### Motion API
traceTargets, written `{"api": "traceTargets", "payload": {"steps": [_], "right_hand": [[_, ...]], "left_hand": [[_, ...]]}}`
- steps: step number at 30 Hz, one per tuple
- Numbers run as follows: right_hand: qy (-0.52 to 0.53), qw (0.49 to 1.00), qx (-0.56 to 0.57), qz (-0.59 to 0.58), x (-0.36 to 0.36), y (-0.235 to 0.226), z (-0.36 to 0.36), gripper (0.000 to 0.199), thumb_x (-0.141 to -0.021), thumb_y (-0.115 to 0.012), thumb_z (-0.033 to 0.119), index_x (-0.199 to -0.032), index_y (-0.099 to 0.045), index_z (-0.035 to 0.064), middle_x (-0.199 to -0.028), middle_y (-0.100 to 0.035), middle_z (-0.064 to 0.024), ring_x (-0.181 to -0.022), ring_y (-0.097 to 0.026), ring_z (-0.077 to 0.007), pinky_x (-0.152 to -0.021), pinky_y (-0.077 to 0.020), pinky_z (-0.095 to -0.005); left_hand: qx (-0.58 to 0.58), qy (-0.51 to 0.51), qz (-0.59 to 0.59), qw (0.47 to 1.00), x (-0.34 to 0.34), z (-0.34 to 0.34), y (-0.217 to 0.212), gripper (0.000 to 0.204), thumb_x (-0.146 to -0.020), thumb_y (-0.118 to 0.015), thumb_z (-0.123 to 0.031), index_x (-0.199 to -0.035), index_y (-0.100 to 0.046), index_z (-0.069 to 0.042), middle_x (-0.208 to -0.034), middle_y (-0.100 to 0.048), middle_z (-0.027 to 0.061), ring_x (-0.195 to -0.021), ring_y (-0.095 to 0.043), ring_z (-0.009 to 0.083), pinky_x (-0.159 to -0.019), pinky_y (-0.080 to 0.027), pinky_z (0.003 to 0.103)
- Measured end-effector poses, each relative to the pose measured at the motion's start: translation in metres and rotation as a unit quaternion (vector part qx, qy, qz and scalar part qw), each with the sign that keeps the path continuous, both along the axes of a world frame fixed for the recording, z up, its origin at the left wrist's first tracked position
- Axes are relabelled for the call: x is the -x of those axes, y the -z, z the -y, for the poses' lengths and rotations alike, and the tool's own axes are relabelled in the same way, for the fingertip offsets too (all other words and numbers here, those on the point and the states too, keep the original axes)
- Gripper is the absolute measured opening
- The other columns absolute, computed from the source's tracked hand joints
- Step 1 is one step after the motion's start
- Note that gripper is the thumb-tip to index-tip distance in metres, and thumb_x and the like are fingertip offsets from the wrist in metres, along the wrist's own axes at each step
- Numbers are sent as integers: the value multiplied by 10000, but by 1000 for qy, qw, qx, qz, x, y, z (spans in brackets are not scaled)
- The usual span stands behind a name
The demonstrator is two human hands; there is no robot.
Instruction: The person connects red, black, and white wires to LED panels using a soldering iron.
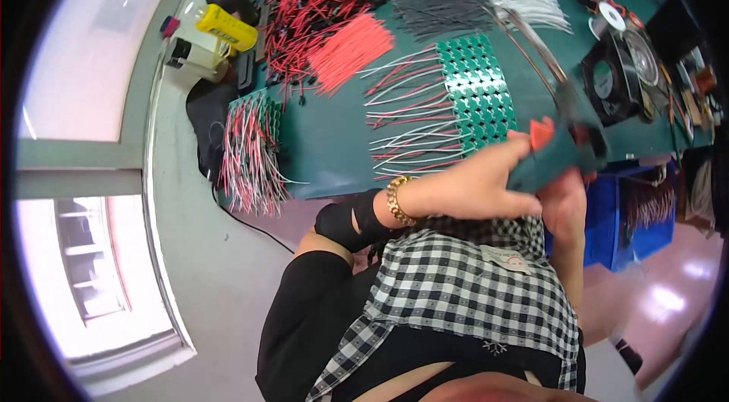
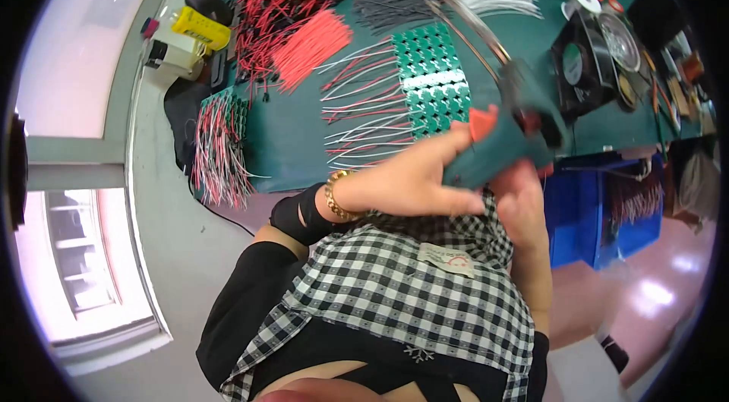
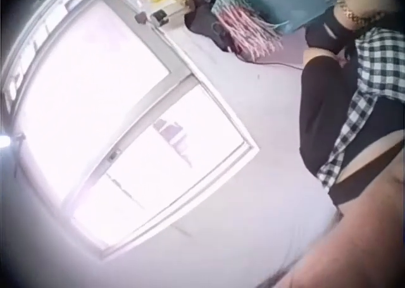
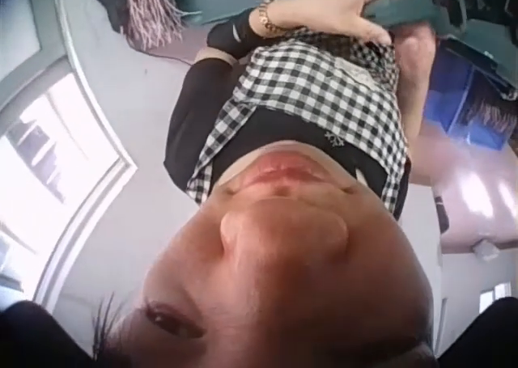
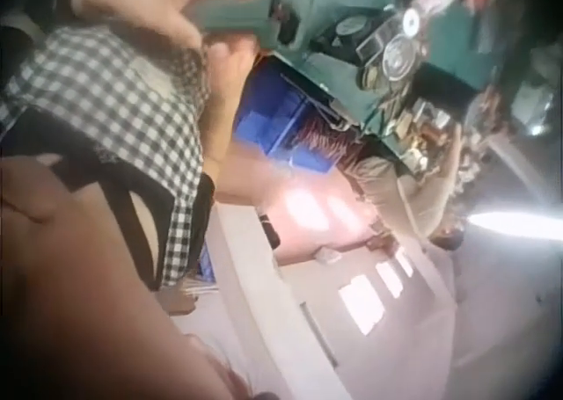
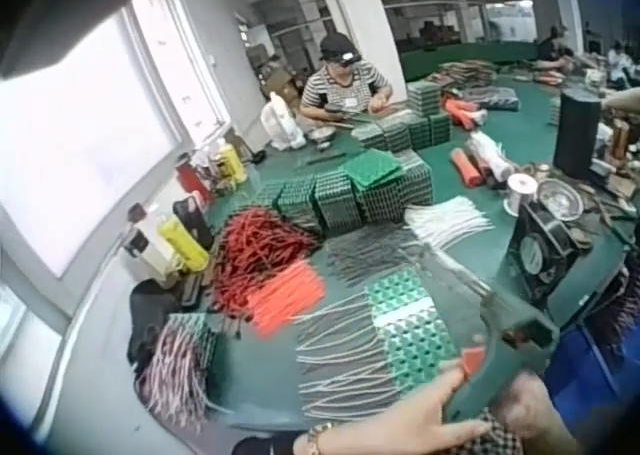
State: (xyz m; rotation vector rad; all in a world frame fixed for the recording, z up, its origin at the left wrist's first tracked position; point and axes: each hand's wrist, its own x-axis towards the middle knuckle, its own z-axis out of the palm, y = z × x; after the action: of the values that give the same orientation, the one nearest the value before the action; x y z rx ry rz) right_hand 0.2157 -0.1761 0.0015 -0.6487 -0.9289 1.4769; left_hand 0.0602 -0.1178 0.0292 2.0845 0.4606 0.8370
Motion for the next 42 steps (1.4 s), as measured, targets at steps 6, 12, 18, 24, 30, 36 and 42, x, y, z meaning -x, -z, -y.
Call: {"api": "traceTargets", "payload": {"steps": [6, 12, 18, 24, 30, 36, 42], "right_hand": [[35, 993, -18, -112, 23, 11, -36, 559, -939, -367, 418, -1287, -316, -17, -1007, -571, -189, -913, -605, -270, -837, -497, -396], [72, 982, 47, -169, 11, -4, -73, 546, -955, -268, 488, -1279, -344, 54, -823, -535, -118, -588, -558, -156, -587, -509, -305], [19, 986, 87, -139, 2, -8, -94, 558, -949, -274, 493, -1253, -333, 29, -699, -526, -111, -516, -529, -150, -522, -487, -294], [16, 986, 122, -115, -4, -25, -97, 539, -941, -314, 474, -1243, -338, 29, -683, -505, -96, -497, -516, -148, -499, -466, -277], [33, 986, 109, -124, -7, -36, -95, 551, -933, -356, 471, -1241, -333, 15, -666, -488, -88, -469, -498, -161, -467, -434, -273], [49, 985, 134, -99, -6, -53, -79, 590, -919, -379, 502, -1254, -323, 19, -667, -489, -87, -475, -506, -162, -511, -447, -293], [104, 979, 176, -20, -31, -69, -47, 633, -893, -459, 478, -1233, -338, -42, -609, -489, -89, -396, -453, -135, -404, -397, -249]], "left_hand": [[51, -29, -327, 943, 51, -33, -47, 421, -804, -667, -279, -1112, -554, -16, -900, -627, 149, -799, -619, 304, -721, -488, 364], [-113, -557, -323, 757, 186, -186, -56, 280, -815, -604, -290, -871, -655, -20, -851, -650, 186, -810, -633, 328, -714, -491, 406], [-103, -659, -473, 576, 219, -238, -28, 356, -779, -609, -372, -772, -668, -21, -825, -647, 195, -784, -629, 368, -697, -499, 449], [-50, -651, -338, 678, 240, -244, -37, 295, -783, -612, -313, -761, -664, -24, -695, -634, 161, -710, -635, 319, -669, -485, 408], [83, -595, 83, 795, 234, -229, -55, 80, -916, -477, -38, -971, -495, 17, -844, -623, 101, -639, -584, 120, -584, -464, 231], [198, -449, 185, 851, 176, -199, -59, 130, -940, -506, -114, -1004, -554, -11, -750, -556, 18, -571, -440, 49, -522, -391, 195], [-12, -435, -52, 899, 106, -163, -33, 101, -884, -594, -93, -920, -665, -31, -776, -548, -30, -621, -420, 45, -559, -350, 185]]}}
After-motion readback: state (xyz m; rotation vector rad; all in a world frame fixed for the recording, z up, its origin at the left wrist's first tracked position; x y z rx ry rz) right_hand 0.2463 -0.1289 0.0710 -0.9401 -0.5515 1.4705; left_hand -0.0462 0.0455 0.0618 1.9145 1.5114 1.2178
